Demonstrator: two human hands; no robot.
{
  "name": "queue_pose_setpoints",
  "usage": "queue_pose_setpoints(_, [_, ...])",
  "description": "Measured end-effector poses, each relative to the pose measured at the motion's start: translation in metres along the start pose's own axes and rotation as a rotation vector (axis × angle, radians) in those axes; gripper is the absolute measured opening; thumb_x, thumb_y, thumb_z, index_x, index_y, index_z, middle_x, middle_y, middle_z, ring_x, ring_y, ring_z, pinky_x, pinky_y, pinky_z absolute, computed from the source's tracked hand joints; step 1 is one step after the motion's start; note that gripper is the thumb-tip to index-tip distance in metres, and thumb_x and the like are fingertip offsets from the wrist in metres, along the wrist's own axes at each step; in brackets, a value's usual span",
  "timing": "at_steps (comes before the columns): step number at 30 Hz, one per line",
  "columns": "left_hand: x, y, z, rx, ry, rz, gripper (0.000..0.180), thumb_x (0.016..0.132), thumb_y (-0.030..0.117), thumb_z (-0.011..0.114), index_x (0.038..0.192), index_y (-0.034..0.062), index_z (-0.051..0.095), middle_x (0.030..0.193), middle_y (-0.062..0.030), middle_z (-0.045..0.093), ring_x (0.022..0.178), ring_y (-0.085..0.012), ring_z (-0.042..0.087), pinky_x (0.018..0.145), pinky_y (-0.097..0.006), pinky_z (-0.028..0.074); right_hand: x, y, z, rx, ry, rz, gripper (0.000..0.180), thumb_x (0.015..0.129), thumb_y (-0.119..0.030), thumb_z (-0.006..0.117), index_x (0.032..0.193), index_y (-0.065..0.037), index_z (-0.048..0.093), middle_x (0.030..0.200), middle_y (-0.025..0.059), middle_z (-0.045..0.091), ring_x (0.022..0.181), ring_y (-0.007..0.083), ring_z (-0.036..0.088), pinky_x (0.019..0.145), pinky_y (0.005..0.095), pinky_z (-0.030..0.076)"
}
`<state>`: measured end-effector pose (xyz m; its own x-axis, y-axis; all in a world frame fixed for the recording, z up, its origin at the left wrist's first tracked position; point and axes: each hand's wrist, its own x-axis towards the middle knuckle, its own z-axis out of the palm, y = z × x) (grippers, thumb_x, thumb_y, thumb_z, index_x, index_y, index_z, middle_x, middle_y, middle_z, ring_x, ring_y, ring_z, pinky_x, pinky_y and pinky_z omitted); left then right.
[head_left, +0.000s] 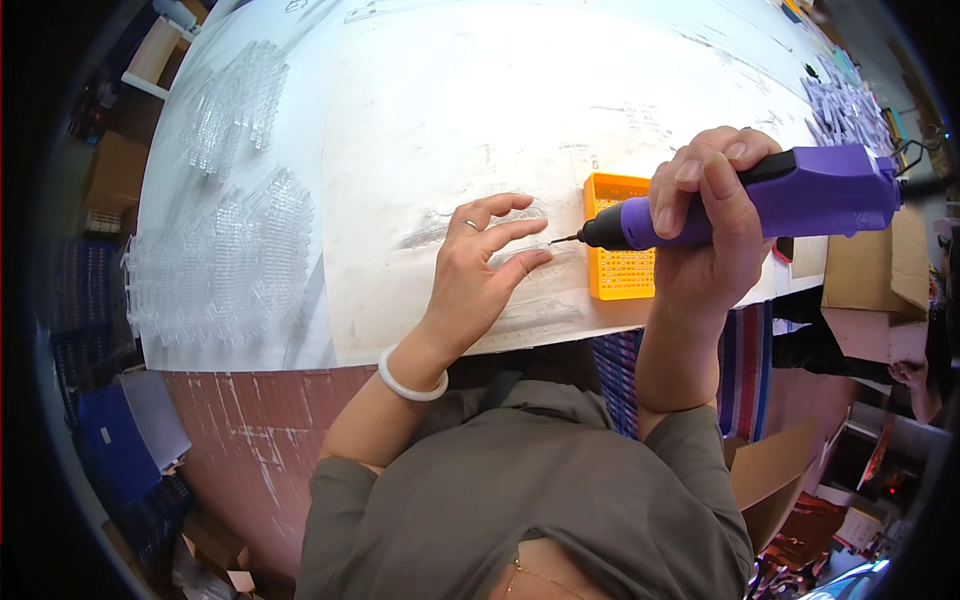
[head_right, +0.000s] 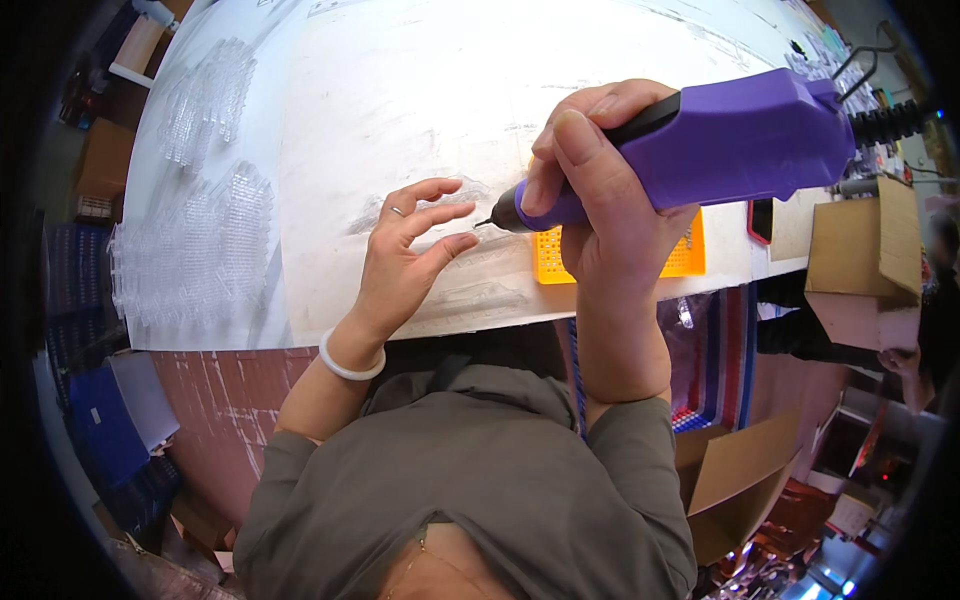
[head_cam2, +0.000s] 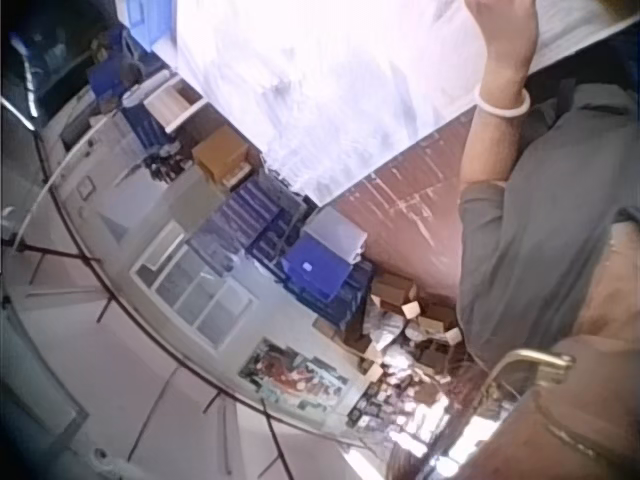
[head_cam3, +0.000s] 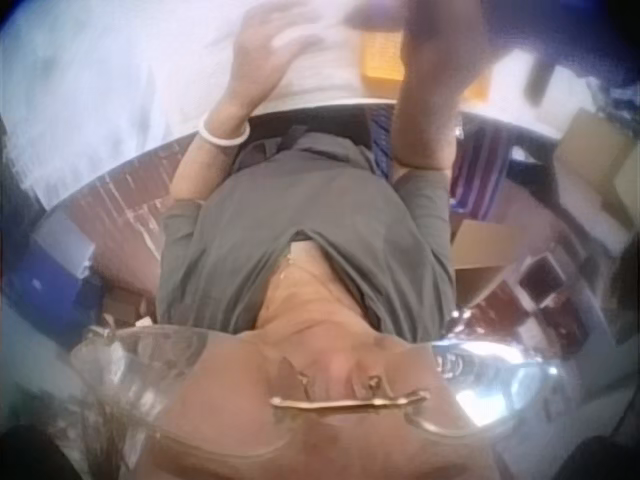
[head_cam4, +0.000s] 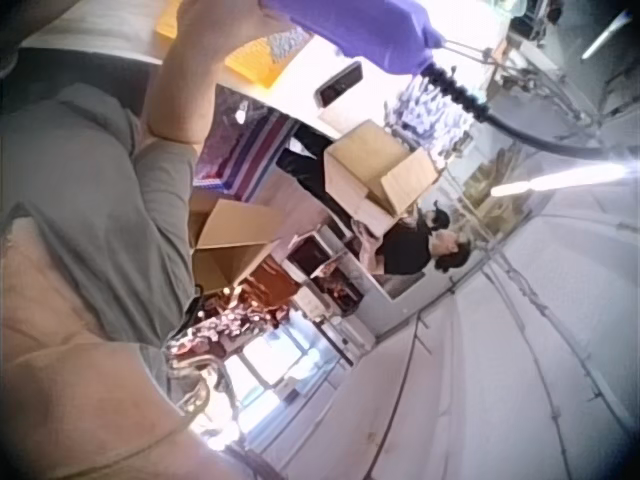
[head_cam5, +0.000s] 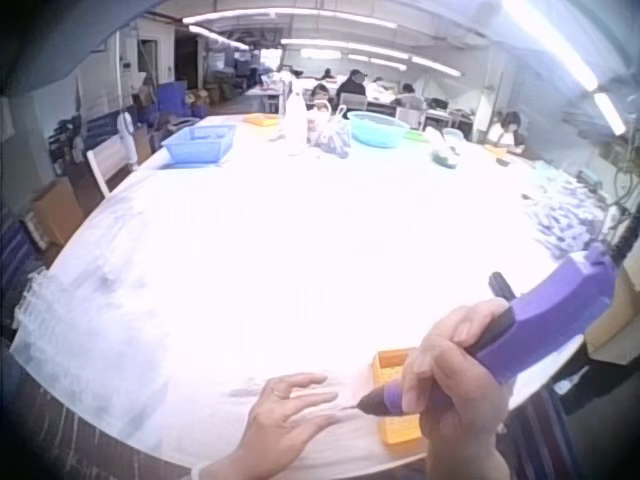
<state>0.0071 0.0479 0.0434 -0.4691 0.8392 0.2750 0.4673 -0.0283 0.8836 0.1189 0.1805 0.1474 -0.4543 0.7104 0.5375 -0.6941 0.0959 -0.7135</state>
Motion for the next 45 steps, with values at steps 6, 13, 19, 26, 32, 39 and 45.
queue_pose_setpoints(6, [-0.012, -0.006, -0.007, -0.088, -0.005, -0.008, 0.019, 0.076, 0.004, 0.076, 0.095, 0.0072, 0.073, 0.111, -0.0053, 0.064, 0.108, -0.0212, 0.054, 0.091, -0.033, 0.047, -0.009, 0.004, 0.01, 0.014, -0.029, 0.036, 0.016, 0.086, 0.007, 0.059, 0.096, -0.002, 0.052, 0.077, 0.0149, 0.062, 0.052, 0.0157, 0.058, 0.048, 0.0242, 0.048])
queue_pose_setpoints(13, [-0.015, -0.008, -0.009, 0.179, 0.083, 0.229, 0.011, 0.076, 0.0, 0.072, 0.084, 0.0045, 0.067, 0.097, -0.0059, 0.065, 0.095, -0.0244, 0.057, 0.08, -0.035, 0.047, -0.015, 0.008, 0.021, 0.002, -0.023, 0.088, 0.017, 0.085, 0.009, 0.059, 0.095, -0.002, 0.052, 0.076, 0.0145, 0.062, 0.052, 0.015, 0.059, 0.048, 0.0235, 0.049])
queue_pose_setpoints(19, [-0.021, -0.005, -0.012, 0.153, 0.047, 0.257, 0.017, 0.076, 0.001, 0.073, 0.091, 0.0036, 0.067, 0.097, -0.0074, 0.066, 0.091, -0.0261, 0.06, 0.081, -0.035, 0.046, -0.017, 0.011, 0.027, 0.004, -0.045, 0.108, 0.019, 0.084, 0.011, 0.06, 0.096, -0.002, 0.053, 0.077, 0.0137, 0.062, 0.052, 0.0144, 0.06, 0.048, 0.0237, 0.049])
queue_pose_setpoints(26, [-0.013, -0.023, -0.011, 0.57, 0.012, 0.288, 0.044, 0.079, 0.017, 0.072, 0.12, 0.002, 0.061, 0.123, -0.0127, 0.061, 0.114, -0.0288, 0.054, 0.095, -0.039, 0.043, 0.005, 0.049, 0.016, -0.17, -0.057, -0.077, 0.009, 0.084, 0.006, 0.065, 0.089, 0.0, 0.06, 0.076, 0.0103, 0.064, 0.057, 0.0142, 0.064, 0.052, 0.0239, 0.052])
queue_pose_setpoints(32, [-0.012, -0.027, -0.008, 0.731, -0.088, 0.255, 0.048, 0.083, 0.029, 0.068, 0.122, 0.0013, 0.059, 0.13, -0.0113, 0.057, 0.12, -0.0289, 0.049, 0.099, -0.041, 0.04, 0.01, 0.076, 0.011, -0.275, -0.096, -0.051, 0.01, 0.085, 0.005, 0.063, 0.091, -0.002, 0.061, 0.076, 0.0103, 0.064, 0.053, 0.0136, 0.062, 0.05, 0.023, 0.051])
queue_pose_setpoints(39, [-0.01, -0.026, -0.009, 0.729, -0.115, 0.229, 0.051, 0.083, 0.03, 0.068, 0.124, 0.0011, 0.057, 0.133, -0.0116, 0.053, 0.122, -0.0281, 0.047, 0.101, -0.04, 0.038, 0.011, 0.086, 0.007, -0.319, -0.081, 0.007, 0.01, 0.085, 0.005, 0.065, 0.092, -0.002, 0.061, 0.076, 0.01, 0.065, 0.055, 0.0138, 0.063, 0.051, 0.0236, 0.052])
queue_pose_setpoints(45, [-0.011, -0.026, -0.009, 0.738, -0.126, 0.219, 0.052, 0.084, 0.031, 0.067, 0.125, 0.0015, 0.056, 0.135, -0.0113, 0.052, 0.123, -0.0277, 0.047, 0.102, -0.04, 0.038, 0.01, 0.088, 0.007, -0.329, -0.066, 0.058, 0.01, 0.085, 0.005, 0.064, 0.092, -0.002, 0.061, 0.076, 0.0097, 0.065, 0.055, 0.014, 0.064, 0.051, 0.0238, 0.052])
